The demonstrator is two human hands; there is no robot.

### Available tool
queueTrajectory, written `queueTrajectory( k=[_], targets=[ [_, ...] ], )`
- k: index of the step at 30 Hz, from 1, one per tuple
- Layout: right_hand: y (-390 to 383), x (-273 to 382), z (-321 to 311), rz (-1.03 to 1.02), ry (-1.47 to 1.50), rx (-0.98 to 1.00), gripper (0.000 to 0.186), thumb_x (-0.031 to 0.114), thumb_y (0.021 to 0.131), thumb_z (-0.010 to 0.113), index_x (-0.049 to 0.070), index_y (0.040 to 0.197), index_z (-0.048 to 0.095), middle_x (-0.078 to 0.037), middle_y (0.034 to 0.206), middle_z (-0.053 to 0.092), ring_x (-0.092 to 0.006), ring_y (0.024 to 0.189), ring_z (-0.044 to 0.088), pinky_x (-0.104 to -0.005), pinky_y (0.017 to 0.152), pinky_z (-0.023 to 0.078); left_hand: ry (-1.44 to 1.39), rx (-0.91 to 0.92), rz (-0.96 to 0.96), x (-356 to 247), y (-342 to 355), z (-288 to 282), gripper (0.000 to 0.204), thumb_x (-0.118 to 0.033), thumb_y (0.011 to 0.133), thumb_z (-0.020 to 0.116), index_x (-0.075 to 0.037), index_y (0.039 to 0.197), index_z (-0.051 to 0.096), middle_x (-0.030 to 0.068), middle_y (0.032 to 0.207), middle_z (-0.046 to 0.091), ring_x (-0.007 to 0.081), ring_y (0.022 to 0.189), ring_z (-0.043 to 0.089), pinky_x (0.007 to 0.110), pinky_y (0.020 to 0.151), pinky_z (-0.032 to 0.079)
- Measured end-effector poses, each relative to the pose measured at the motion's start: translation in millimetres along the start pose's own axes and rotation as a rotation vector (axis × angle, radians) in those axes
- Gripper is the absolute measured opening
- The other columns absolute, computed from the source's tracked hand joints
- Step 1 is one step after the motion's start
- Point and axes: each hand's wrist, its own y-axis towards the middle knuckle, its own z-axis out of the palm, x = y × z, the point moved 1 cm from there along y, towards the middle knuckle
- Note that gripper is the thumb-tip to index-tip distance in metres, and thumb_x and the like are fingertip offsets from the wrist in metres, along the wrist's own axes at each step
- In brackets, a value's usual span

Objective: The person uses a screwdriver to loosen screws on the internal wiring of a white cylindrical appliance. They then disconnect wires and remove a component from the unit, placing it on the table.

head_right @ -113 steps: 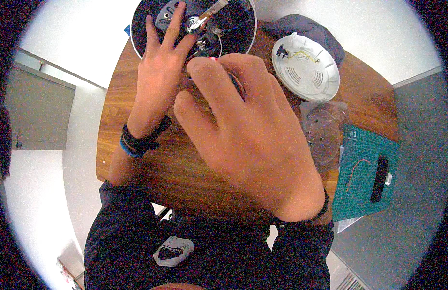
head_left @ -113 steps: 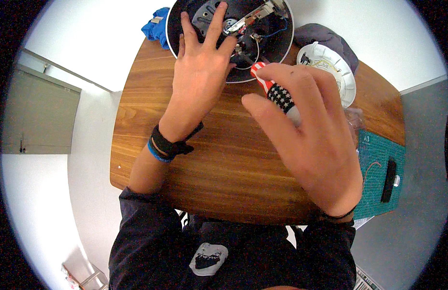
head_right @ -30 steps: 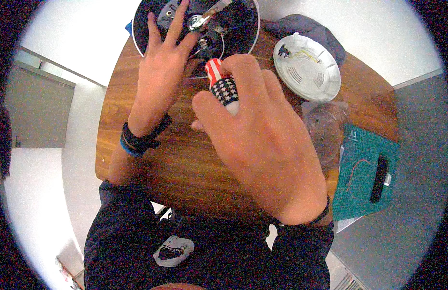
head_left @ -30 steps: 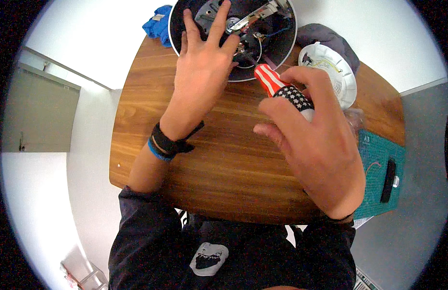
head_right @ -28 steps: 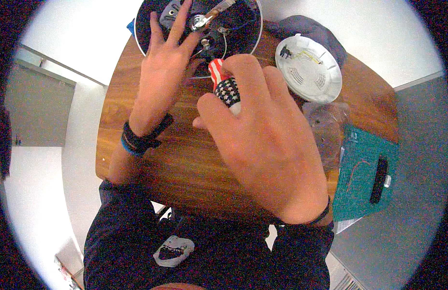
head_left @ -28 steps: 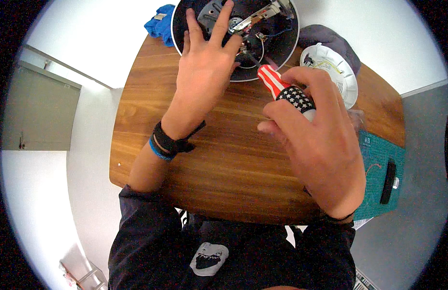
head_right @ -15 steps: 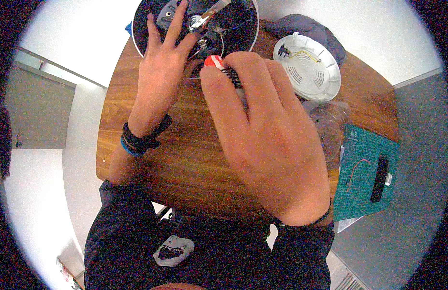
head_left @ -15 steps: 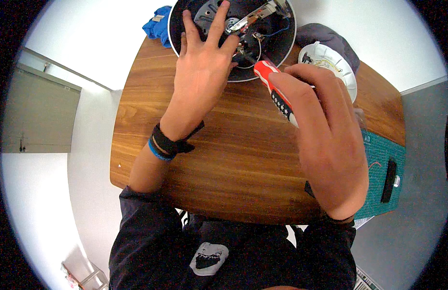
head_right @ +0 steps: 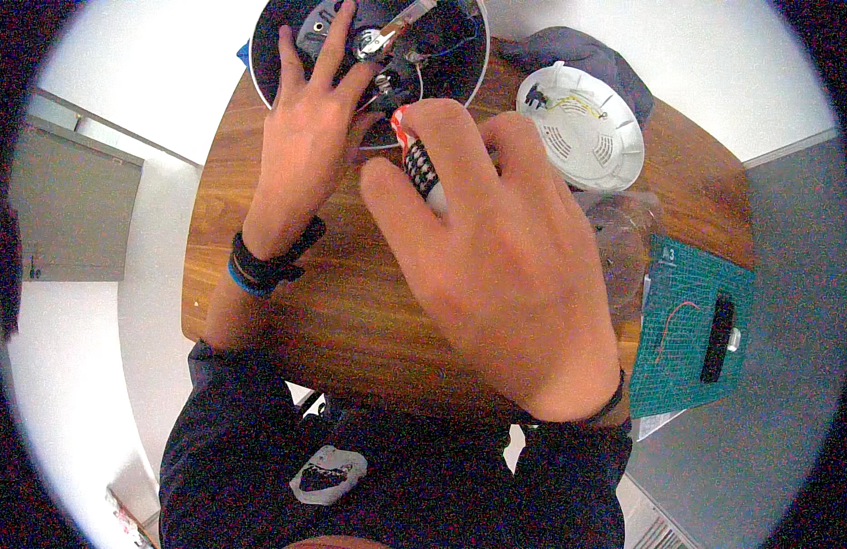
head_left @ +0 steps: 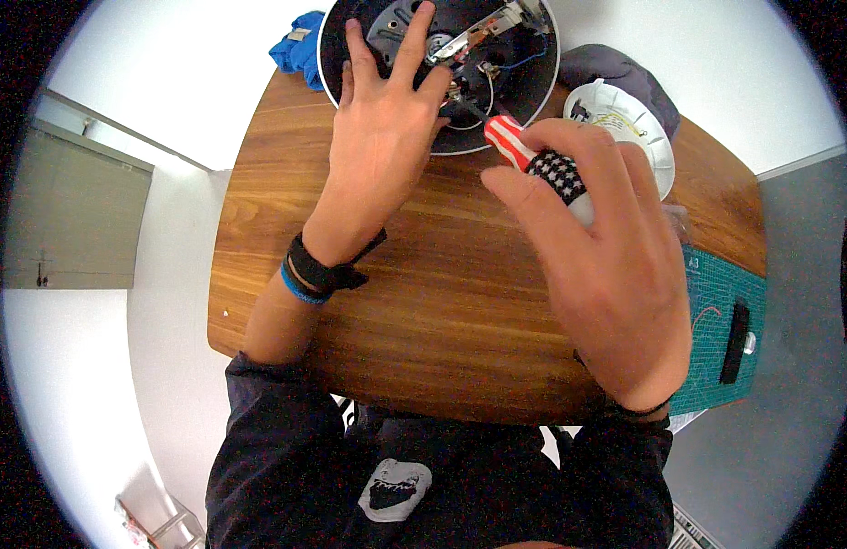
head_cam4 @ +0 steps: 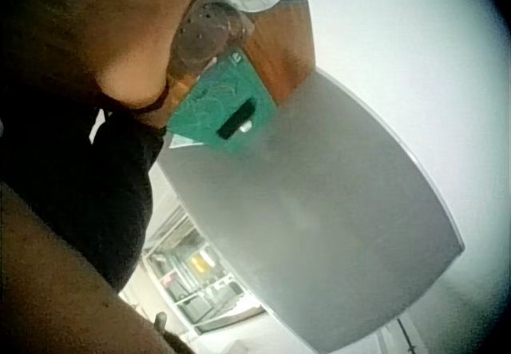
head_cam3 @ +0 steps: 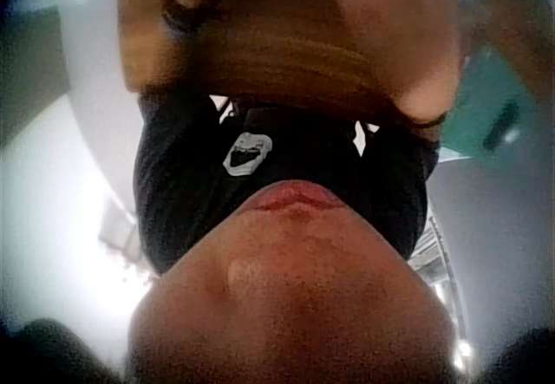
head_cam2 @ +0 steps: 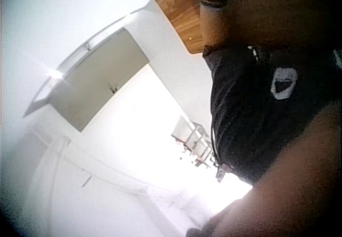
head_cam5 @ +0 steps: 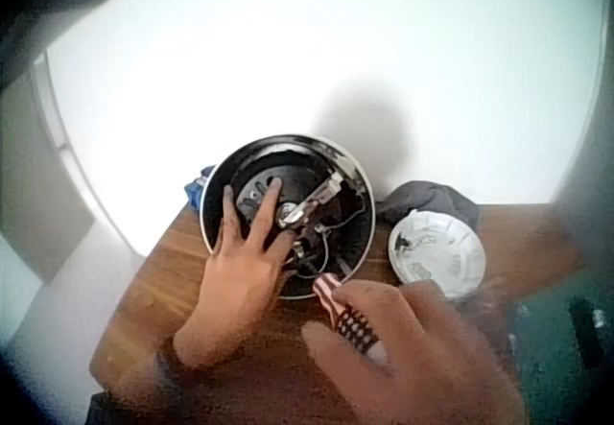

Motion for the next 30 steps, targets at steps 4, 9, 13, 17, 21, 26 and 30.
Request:
queueTrajectory(
  k=[4,9,13,17,21,26,30],
  targets=[
    [-0.9,-3.5,5.1,0.02,0.022,-0.072,0.039,-0.004,0.085,0.07,0.006,0.122,0.069,-0.014,0.123,0.063,-0.0344,0.109,0.064,-0.0431,0.089,0.055,-0.009,-0.016,0.013,-0.5,1.0,0.2,0.029,-0.008,0.089,0.071,-0.003,0.117,0.069,0.0183,0.17,0.031,0.0683,0.141,0.038,0.06,0.101,0.059],
    [-2.7,-9.5,9.0,0.017,0.086,-0.099,0.043,-0.006,0.086,0.066,0.006,0.128,0.065,-0.015,0.125,0.062,-0.0344,0.109,0.065,-0.0414,0.092,0.055,0.01,0.045,-0.003,-0.6,0.9,0.7,0.026,-0.009,0.091,0.072,-0.003,0.116,0.069,0.0182,0.17,0.03,0.0684,0.142,0.036,0.061,0.102,0.058],
    [-0.3,-4.6,2.9,0.036,0.114,-0.009,0.039,-0.006,0.089,0.066,0.007,0.125,0.066,-0.016,0.124,0.061,-0.0357,0.107,0.066,-0.0408,0.09,0.056,-0.05,0.042,-0.02,0.1,-0.7,-0.9,0.024,-0.009,0.092,0.072,-0.003,0.114,0.069,0.018,0.171,0.03,0.0687,0.143,0.035,0.063,0.104,0.057],
    [-0.5,0.6,-0.5,0.074,0.113,0.061,0.031,-0.001,0.089,0.069,0.008,0.118,0.067,-0.016,0.124,0.061,-0.0374,0.104,0.066,-0.0433,0.088,0.057,-0.022,0.004,0.0,1.1,-1.0,0.6,0.023,-0.01,0.091,0.073,-0.003,0.112,0.069,0.0177,0.171,0.03,0.0685,0.143,0.035,0.062,0.103,0.057],
    [-0.2,-3.5,1.8,0.013,0.07,0.003,0.026,0.003,0.083,0.073,0.008,0.109,0.07,-0.013,0.122,0.062,-0.036,0.103,0.066,-0.0439,0.086,0.057,-0.026,-0.022,0.018,0.6,0.3,0.4,0.022,-0.011,0.089,0.074,-0.003,0.11,0.069,0.0178,0.17,0.031,0.0684,0.142,0.037,0.062,0.103,0.057],
    [-0.4,-0.2,0.9,-0.06,-0.053,-0.02,0.027,0.005,0.078,0.072,0.008,0.106,0.073,-0.011,0.122,0.065,-0.0334,0.106,0.064,-0.0419,0.086,0.056,0.014,-0.021,0.008,2.0,-1.6,3.4,0.025,-0.011,0.087,0.076,-0.003,0.11,0.069,0.0176,0.17,0.031,0.0681,0.142,0.037,0.062,0.104,0.056],
    [-0.8,0.2,1.2,-0.079,-0.061,-0.022,0.027,0.005,0.079,0.071,0.007,0.107,0.073,-0.012,0.124,0.065,-0.0336,0.109,0.063,-0.0416,0.088,0.056,-0.04,-0.002,0.002,-0.1,-0.9,-1.4,0.029,-0.012,0.087,0.077,-0.002,0.112,0.068,0.0175,0.171,0.03,0.0681,0.142,0.037,0.062,0.104,0.056]
  ],
)
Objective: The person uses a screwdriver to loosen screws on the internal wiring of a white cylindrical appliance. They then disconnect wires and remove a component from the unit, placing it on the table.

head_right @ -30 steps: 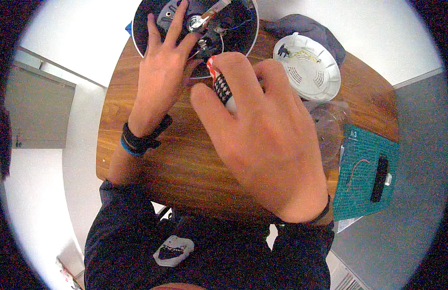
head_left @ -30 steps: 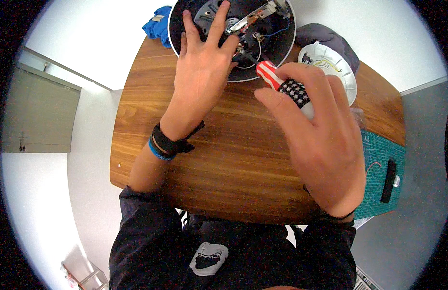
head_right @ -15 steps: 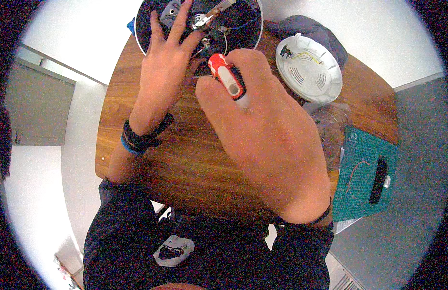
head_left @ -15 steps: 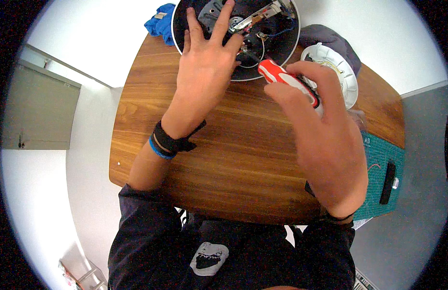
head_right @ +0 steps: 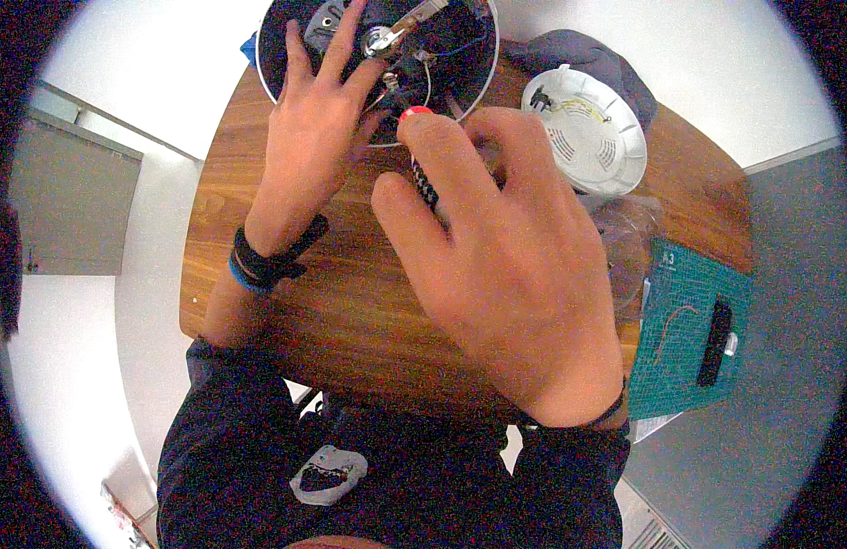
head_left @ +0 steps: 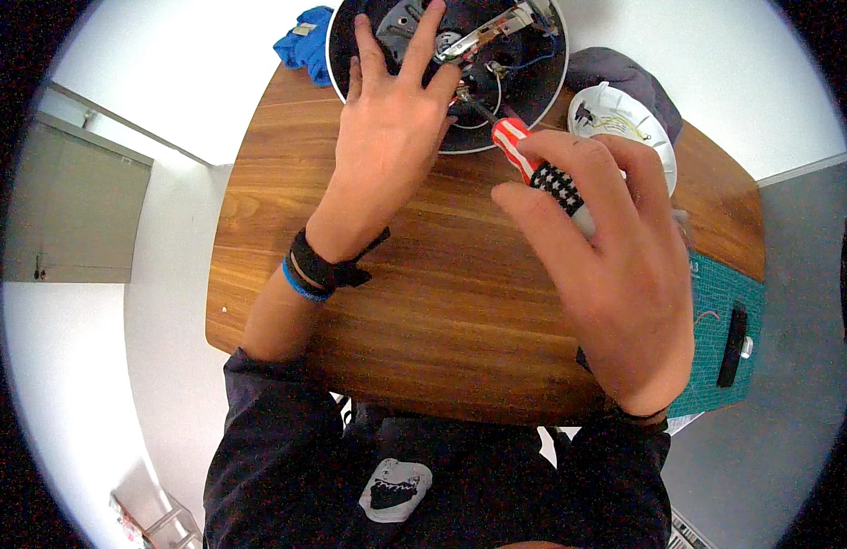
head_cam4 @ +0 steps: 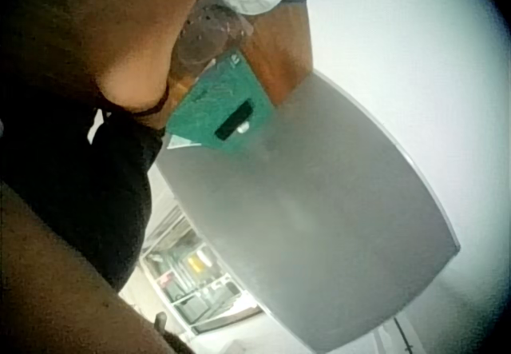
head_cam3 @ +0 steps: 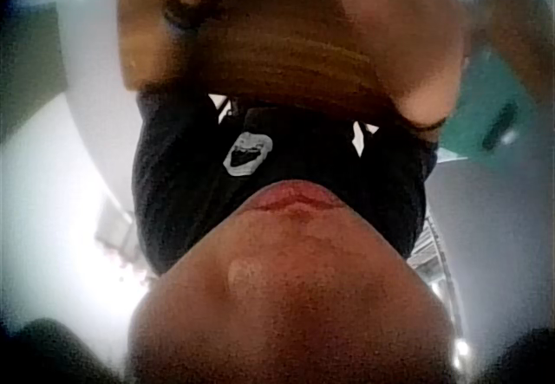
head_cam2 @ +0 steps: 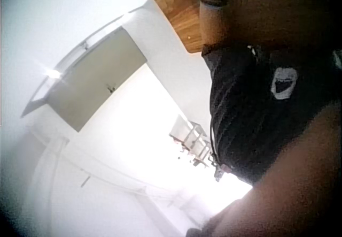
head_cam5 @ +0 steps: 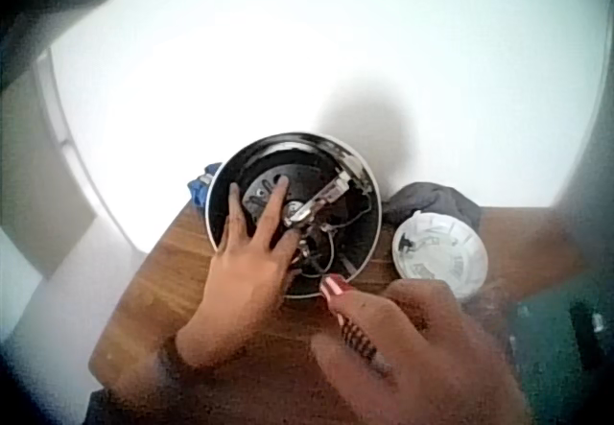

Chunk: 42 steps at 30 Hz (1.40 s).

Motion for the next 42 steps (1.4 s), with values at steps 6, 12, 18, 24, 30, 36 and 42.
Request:
queueTrajectory(
  k=[6,12,18,24,30,36,42],
  targets=[
    [-3.2,1.3,1.1,0.068,0.146,0.036,0.023,0.003,0.083,0.069,0.003,0.106,0.071,-0.014,0.126,0.064,-0.0349,0.114,0.064,-0.0427,0.092,0.055,0.008,0.021,-0.002,-0.4,0.5,2.8,0.034,-0.015,0.086,0.08,0.0,0.114,0.066,0.0191,0.171,0.028,0.0691,0.143,0.033,0.065,0.107,0.052],
    [-2.8,-3.1,4.5,0.063,0.153,-0.016,0.025,-0.002,0.083,0.07,0.002,0.107,0.07,-0.014,0.124,0.065,-0.0345,0.11,0.066,-0.043,0.091,0.056,-0.075,0.082,-0.02,-3.6,1.0,-4.5,0.044,-0.017,0.089,0.081,-0.002,0.124,0.06,0.0223,0.171,0.025,0.0715,0.145,0.026,0.068,0.113,0.045],
    [-0.2,-1.9,4.0,0.025,0.097,-0.02,0.025,-0.001,0.083,0.069,0.002,0.108,0.07,-0.014,0.122,0.065,-0.0336,0.109,0.066,-0.0416,0.089,0.057,-0.157,0.048,-0.055,-6.1,0.8,0.3,0.038,-0.015,0.093,0.075,-0.008,0.128,0.06,0.0242,0.17,0.026,0.075,0.144,0.022,0.073,0.116,0.037],
    [-2.0,-2.8,5.7,0.017,0.098,-0.021,0.028,0.0,0.082,0.069,0.003,0.11,0.071,-0.014,0.124,0.065,-0.0335,0.111,0.066,-0.0407,0.091,0.057,-0.171,0.004,-0.046,-7.5,-0.1,3.9,0.023,-0.014,0.096,0.072,-0.012,0.118,0.067,0.0252,0.168,0.032,0.0757,0.143,0.021,0.074,0.116,0.036],
    [-2.9,-1.9,2.4,0.014,0.122,0.029,0.03,0.001,0.081,0.07,0.006,0.111,0.071,-0.014,0.127,0.064,-0.0336,0.113,0.066,-0.0406,0.092,0.056,-0.196,-0.034,-0.014,-6.5,-0.3,5.1,0.017,-0.012,0.094,0.074,-0.011,0.111,0.074,0.0251,0.167,0.034,0.0753,0.143,0.024,0.072,0.117,0.037],
    [-7.8,-1.5,-3.1,0.051,0.102,0.183,0.024,0.003,0.082,0.07,0.006,0.105,0.07,-0.014,0.135,0.063,-0.0338,0.114,0.067,-0.0401,0.09,0.058,-0.183,-0.041,-0.016,-4.2,0.3,4.9,0.017,-0.011,0.092,0.076,-0.01,0.109,0.074,0.0245,0.169,0.031,0.0754,0.142,0.025,0.072,0.117,0.037],
    [-8.1,-1.1,-2.6,0.089,0.109,0.201,0.02,0.004,0.082,0.071,0.004,0.103,0.069,-0.013,0.135,0.063,-0.0323,0.114,0.067,-0.0397,0.09,0.058,-0.198,-0.03,-0.018,-4.6,2.2,4.1,0.018,-0.009,0.091,0.077,-0.008,0.108,0.073,0.0242,0.17,0.029,0.0759,0.142,0.024,0.072,0.117,0.036]
  ],
)
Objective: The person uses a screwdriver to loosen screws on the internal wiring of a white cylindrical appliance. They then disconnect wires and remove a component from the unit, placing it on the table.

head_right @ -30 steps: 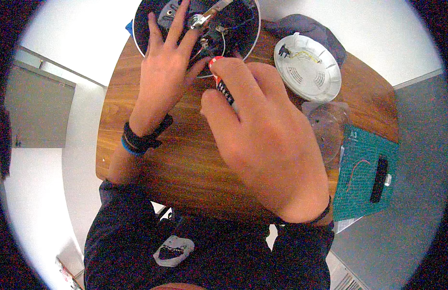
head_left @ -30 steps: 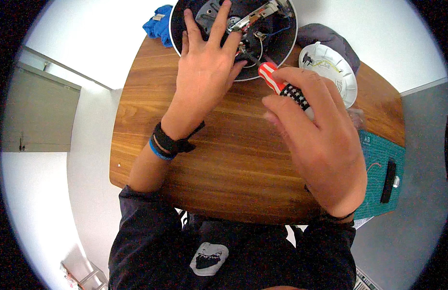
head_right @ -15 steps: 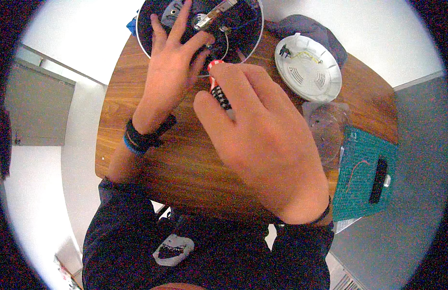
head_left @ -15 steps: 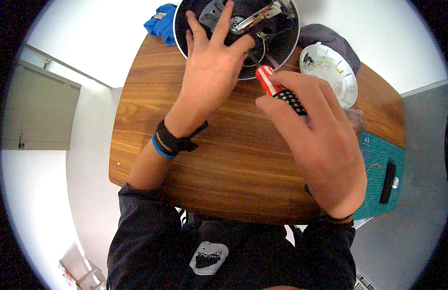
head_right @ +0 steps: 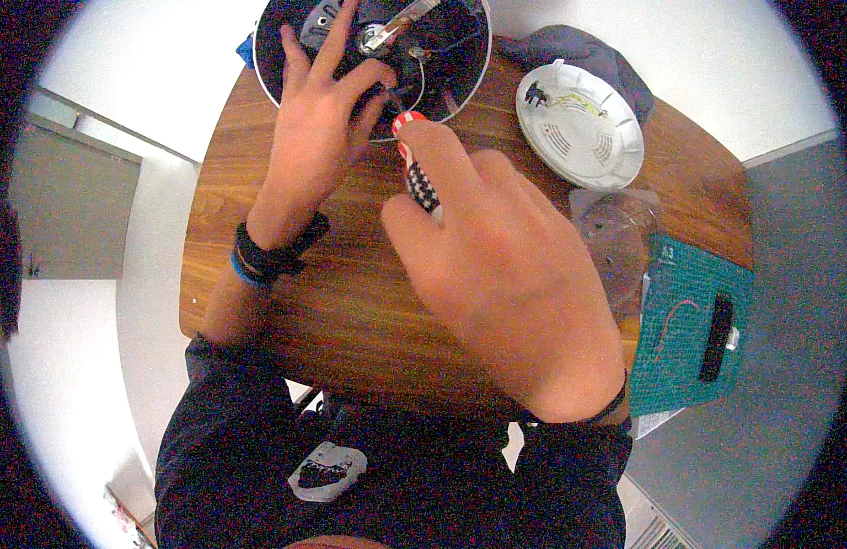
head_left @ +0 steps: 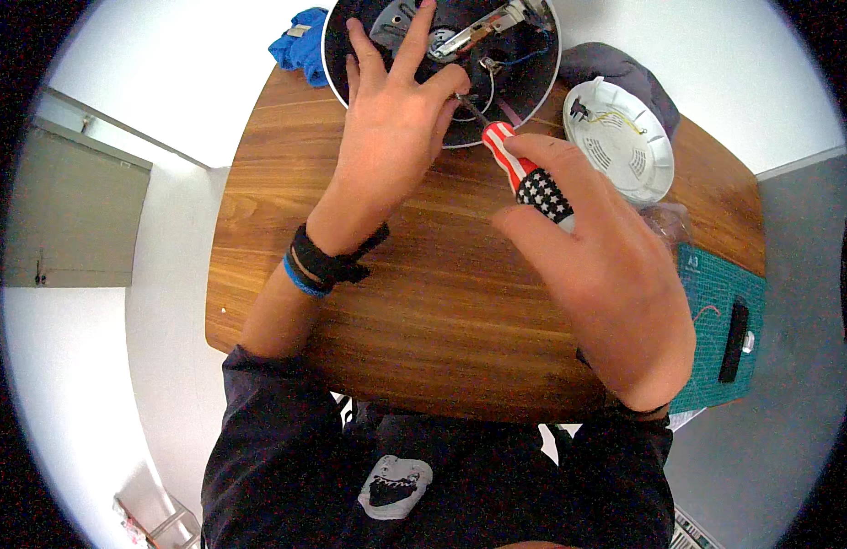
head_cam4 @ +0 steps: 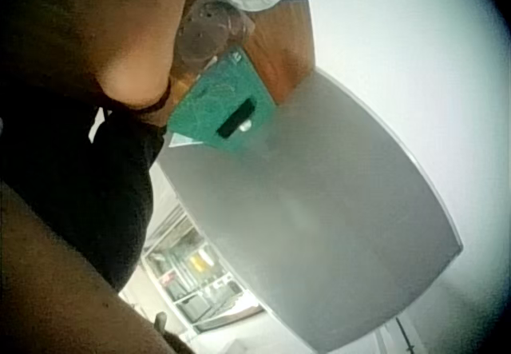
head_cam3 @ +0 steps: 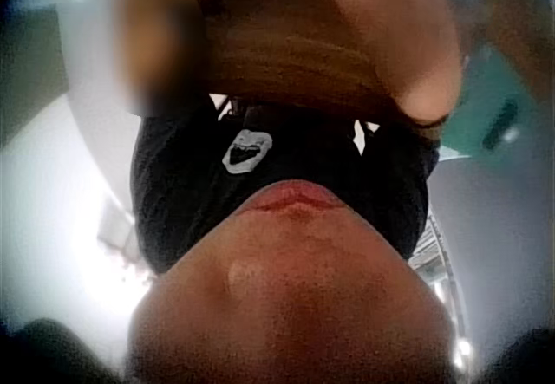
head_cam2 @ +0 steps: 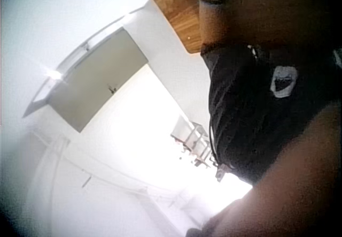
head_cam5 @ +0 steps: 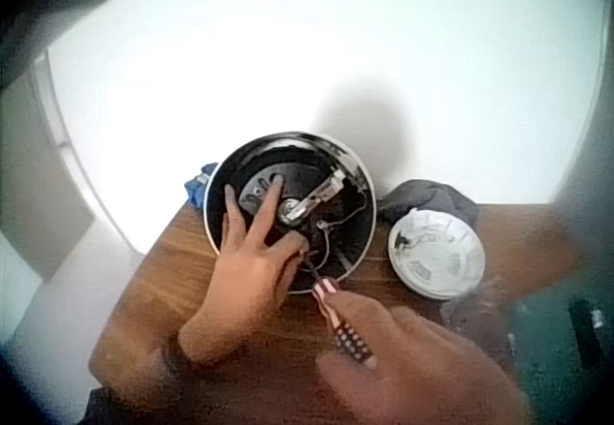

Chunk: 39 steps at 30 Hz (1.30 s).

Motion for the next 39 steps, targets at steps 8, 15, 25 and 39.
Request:
queueTrajectory(
  k=[8,15,25,39],
  targets=[
    [3.2,-1.1,4.5,-0.058,-0.102,-0.081,0.023,0.005,0.082,0.068,0.004,0.104,0.071,-0.009,0.129,0.064,-0.0278,0.108,0.066,-0.0389,0.085,0.059,0.007,0.011,-0.002,-0.2,-0.9,-0.8,0.017,-0.008,0.092,0.075,-0.006,0.108,0.07,0.0251,0.17,0.028,0.0759,0.143,0.022,0.073,0.117,0.034],
    [3.5,-5.7,1.9,-0.085,-0.12,-0.075,0.023,0.004,0.082,0.068,0.005,0.105,0.072,-0.007,0.124,0.065,-0.0275,0.105,0.067,-0.0386,0.083,0.059,0.037,0.037,0.015,-0.4,-0.1,0.9,0.018,-0.008,0.093,0.075,-0.006,0.109,0.067,0.0262,0.171,0.025,0.0765,0.143,0.02,0.077,0.116,0.033],
    [0.5,-10.1,-1.5,-0.084,-0.1,-0.049,0.025,0.0,0.079,0.072,0.002,0.104,0.072,-0.01,0.12,0.066,-0.0297,0.105,0.067,-0.0406,0.082,0.06,0.046,0.058,0.037,4.6,0.2,5.2,0.022,-0.01,0.094,0.075,-0.008,0.112,0.062,0.0254,0.173,0.017,0.0772,0.144,0.015,0.081,0.114,0.03],
    [6.8,-5.6,18.7,-0.239,0.091,0.206,0.026,0.005,0.086,0.066,0.003,0.111,0.068,-0.01,0.118,0.062,-0.0295,0.106,0.065,-0.0391,0.084,0.058,0.053,0.153,0.063,12.4,0.1,3.7,0.022,-0.011,0.1,0.068,-0.009,0.117,0.055,0.0297,0.172,0.012,0.0794,0.144,0.009,0.083,0.115,0.028]
  ],
)
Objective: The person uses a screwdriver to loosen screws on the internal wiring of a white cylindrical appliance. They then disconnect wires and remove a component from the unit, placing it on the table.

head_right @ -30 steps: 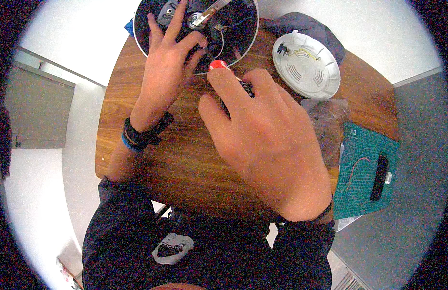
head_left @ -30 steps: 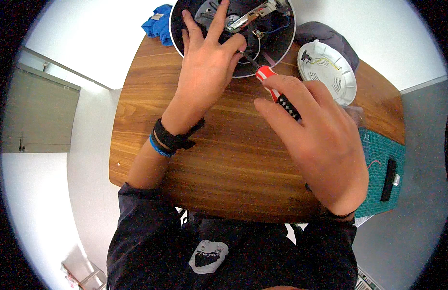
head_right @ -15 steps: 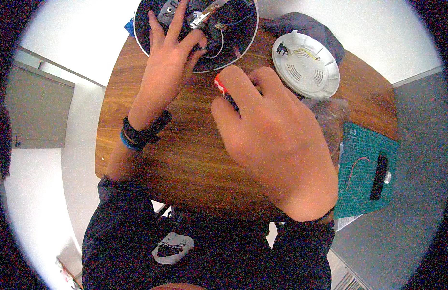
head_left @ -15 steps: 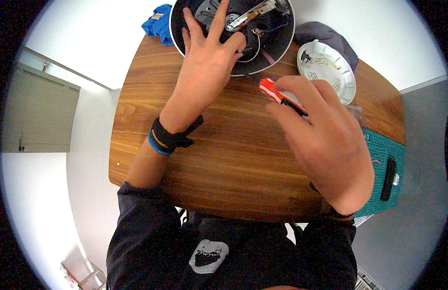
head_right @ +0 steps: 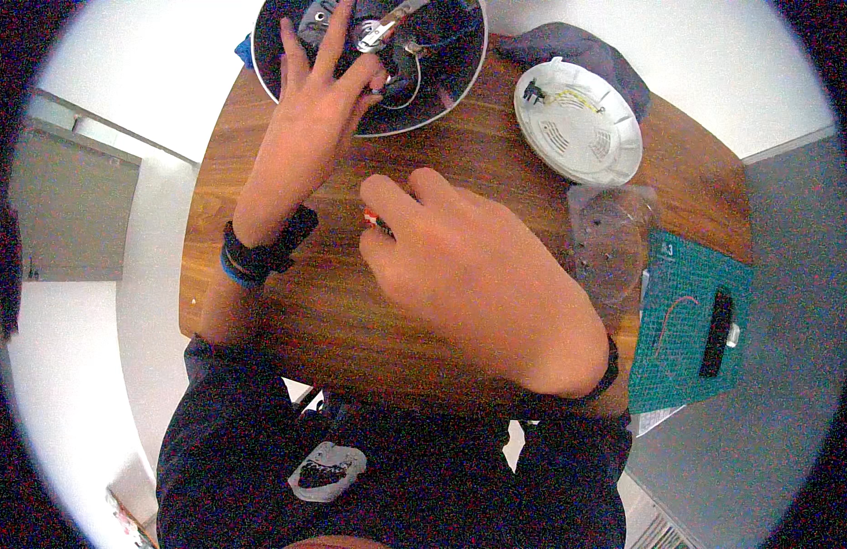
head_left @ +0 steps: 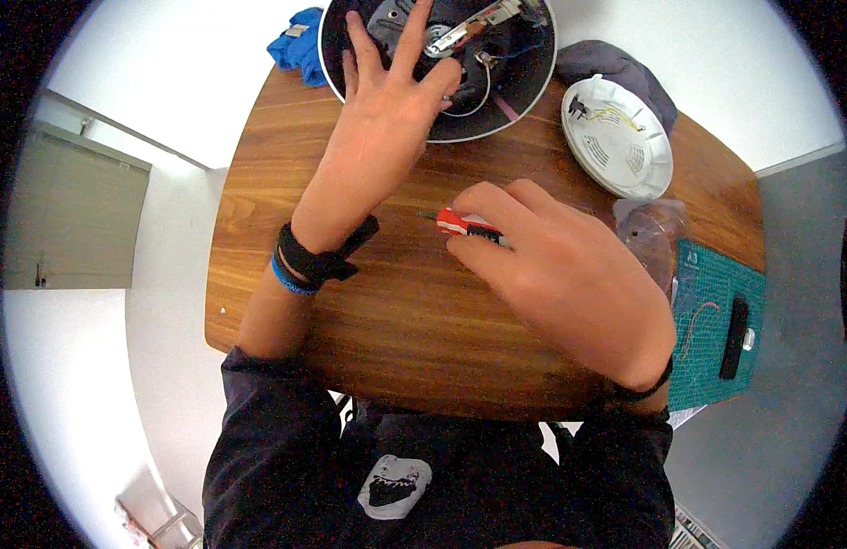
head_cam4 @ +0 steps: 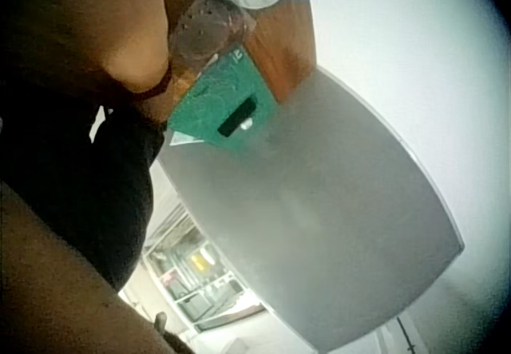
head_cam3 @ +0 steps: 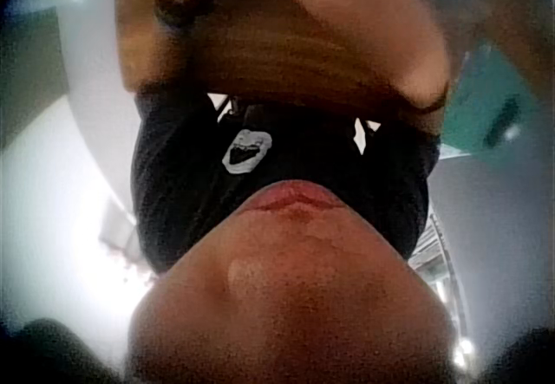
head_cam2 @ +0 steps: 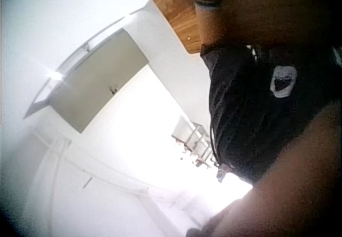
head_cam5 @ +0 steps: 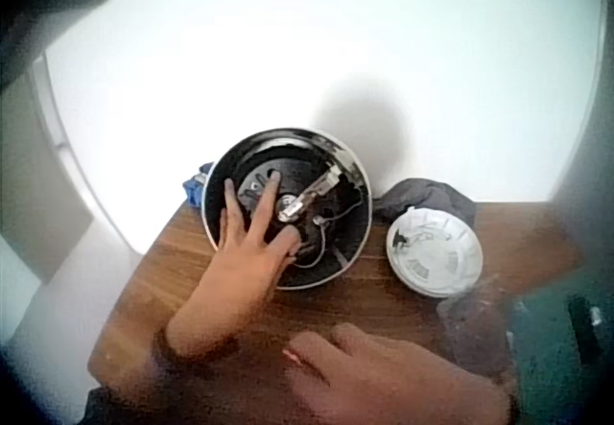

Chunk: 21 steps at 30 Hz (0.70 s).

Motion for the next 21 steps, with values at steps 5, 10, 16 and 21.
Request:
queueTrajectory(
  k=[5,10,16,21],
  targets=[
    [0.9,-14.3,23.2,0.041,0.048,-0.005,0.027,0.003,0.088,0.062,0.004,0.114,0.065,-0.013,0.118,0.061,-0.0346,0.109,0.065,-0.0431,0.086,0.059,0.084,0.044,0.025,3.9,-2.9,-3.0,0.022,-0.011,0.102,0.064,-0.006,0.119,0.049,0.0323,0.171,0.011,0.0803,0.143,0.007,0.084,0.115,0.027],
    [3.5,-35.6,54.8,0.123,-0.042,0.186,0.025,0.003,0.09,0.06,0.004,0.115,0.066,-0.016,0.119,0.06,-0.0382,0.113,0.066,-0.0462,0.087,0.059,0.067,0.055,0.068,0.9,-4.7,-10.1,0.02,-0.01,0.105,0.058,-0.001,0.118,0.046,0.0369,0.169,0.009,0.0813,0.142,0.006,0.084,0.114,0.026],
    [12.7,-50.8,83.6,0.055,-0.101,0.068,0.026,0.006,0.092,0.062,0.0,0.115,0.07,-0.022,0.116,0.066,-0.0388,0.103,0.072,-0.0463,0.083,0.063,0.0,0.049,0.077,2.5,-6.4,-15.3,0.021,-0.011,0.104,0.057,0.001,0.119,0.047,0.0384,0.167,0.013,0.0817,0.141,0.007,0.084,0.116,0.021],
    [15.3,-52.9,83.1,0.034,-0.098,0.082,0.024,0.008,0.094,0.062,0.001,0.115,0.07,-0.02,0.116,0.066,-0.0391,0.103,0.071,-0.0471,0.084,0.063,-0.092,0.061,0.096,4.3,-7.1,-21.0,0.021,-0.008,0.102,0.061,0.001,0.117,0.05,0.0385,0.165,0.015,0.0798,0.143,0.007,0.084,0.117,0.02]
  ],
)
